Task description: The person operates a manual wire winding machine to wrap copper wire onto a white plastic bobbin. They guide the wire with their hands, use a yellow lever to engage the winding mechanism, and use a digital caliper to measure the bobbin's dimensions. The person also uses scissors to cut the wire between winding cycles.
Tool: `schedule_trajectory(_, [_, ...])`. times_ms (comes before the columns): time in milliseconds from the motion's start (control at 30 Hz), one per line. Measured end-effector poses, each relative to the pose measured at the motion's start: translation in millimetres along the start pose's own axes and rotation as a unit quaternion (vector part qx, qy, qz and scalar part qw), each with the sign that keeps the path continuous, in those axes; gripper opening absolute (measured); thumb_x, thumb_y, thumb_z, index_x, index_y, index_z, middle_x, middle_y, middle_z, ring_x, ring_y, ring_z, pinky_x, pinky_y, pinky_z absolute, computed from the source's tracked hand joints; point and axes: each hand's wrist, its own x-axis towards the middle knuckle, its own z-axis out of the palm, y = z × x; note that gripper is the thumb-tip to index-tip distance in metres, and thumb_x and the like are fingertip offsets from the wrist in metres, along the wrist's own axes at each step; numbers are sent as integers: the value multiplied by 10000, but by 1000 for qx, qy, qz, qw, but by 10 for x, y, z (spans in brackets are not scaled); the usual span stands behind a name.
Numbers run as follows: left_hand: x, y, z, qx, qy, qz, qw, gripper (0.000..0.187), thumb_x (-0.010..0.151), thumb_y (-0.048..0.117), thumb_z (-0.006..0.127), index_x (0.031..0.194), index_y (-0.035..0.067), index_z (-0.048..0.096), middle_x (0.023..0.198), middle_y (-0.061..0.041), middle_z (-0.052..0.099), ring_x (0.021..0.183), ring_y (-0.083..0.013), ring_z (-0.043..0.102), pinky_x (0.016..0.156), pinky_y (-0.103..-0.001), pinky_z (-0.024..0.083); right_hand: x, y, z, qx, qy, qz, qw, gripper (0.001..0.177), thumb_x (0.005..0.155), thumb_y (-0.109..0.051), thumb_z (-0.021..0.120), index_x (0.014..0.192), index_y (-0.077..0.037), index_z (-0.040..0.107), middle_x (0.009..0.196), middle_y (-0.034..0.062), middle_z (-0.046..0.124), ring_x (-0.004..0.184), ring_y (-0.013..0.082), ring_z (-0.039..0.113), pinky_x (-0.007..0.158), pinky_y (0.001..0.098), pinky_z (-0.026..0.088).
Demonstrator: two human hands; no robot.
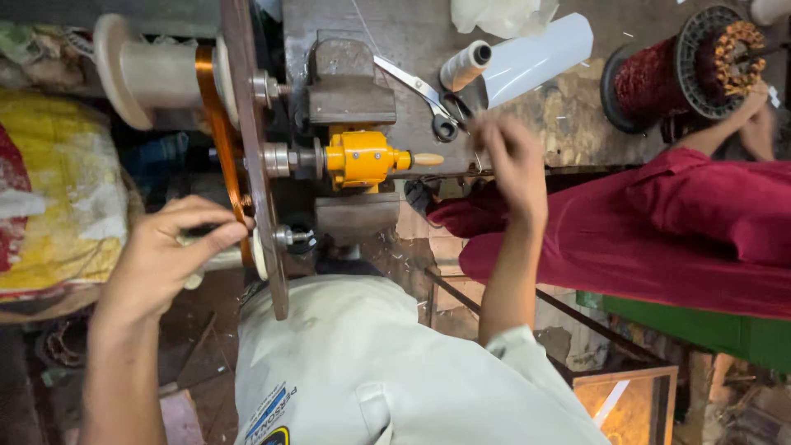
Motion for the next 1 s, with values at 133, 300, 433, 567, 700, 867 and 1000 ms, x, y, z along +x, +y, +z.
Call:
schedule_trajectory(133, [8,-80,-18,32,-5,18,999,156,859,97,796,990,13,783,923,-61,725,920,-165,637,852,-299,478,480,185,169,-323,10,-36,946,196,979,-204,682,1103,-68,750,943,166,750,865,367,700,725,459,524])
schedule_trajectory(300, [2,-37,-18,27,-4,28,999,169,850,97,797,1002,24,788,933,-52,736,919,-164,637,851,-305,479,238,648,339,-336,109,68,933,203,929,-219,712,1086,-98,757,936,172,740,864,362,701,723,454,536])
schedule_trajectory(433, [17,-68,-12,43,-1,25,999,172,831,107,808,983,29,791,901,-45,736,908,-167,643,843,-312,480,291,609,538,-139,111,-48,983,175,941,-133,698,1089,-45,728,981,154,715,839,292,723,684,367,578])
schedule_trajectory(567, [56,-96,5,53,-5,47,997,169,822,99,811,974,26,797,896,-53,739,908,-183,635,848,-322,470,1062,592,814,-165,92,-137,972,132,972,-93,714,1080,-16,723,996,154,720,793,303,685,704,371,547])
schedule_trajectory(700, [81,-67,26,38,-8,62,997,152,831,107,802,966,38,808,890,-48,749,895,-178,645,848,-319,472,1946,789,1133,-251,57,-137,957,189,911,-216,737,1029,-70,760,937,152,731,855,368,694,725,449,540])
schedule_trajectory(867, [78,-44,59,50,4,71,996,168,815,120,810,964,43,808,906,-46,760,902,-179,649,848,-316,483,2241,1184,1453,-360,29,-94,928,180,840,-275,722,908,-115,767,943,146,738,889,384,699,720,492,536])
schedule_trajectory(1000, [87,-59,42,46,9,84,995,151,833,116,806,962,40,810,908,-53,763,910,-189,648,853,-324,477,2353,1460,1503,-343,68,-21,937,206,827,-256,726,913,-69,722,906,183,724,853,391,697,724,494,533])
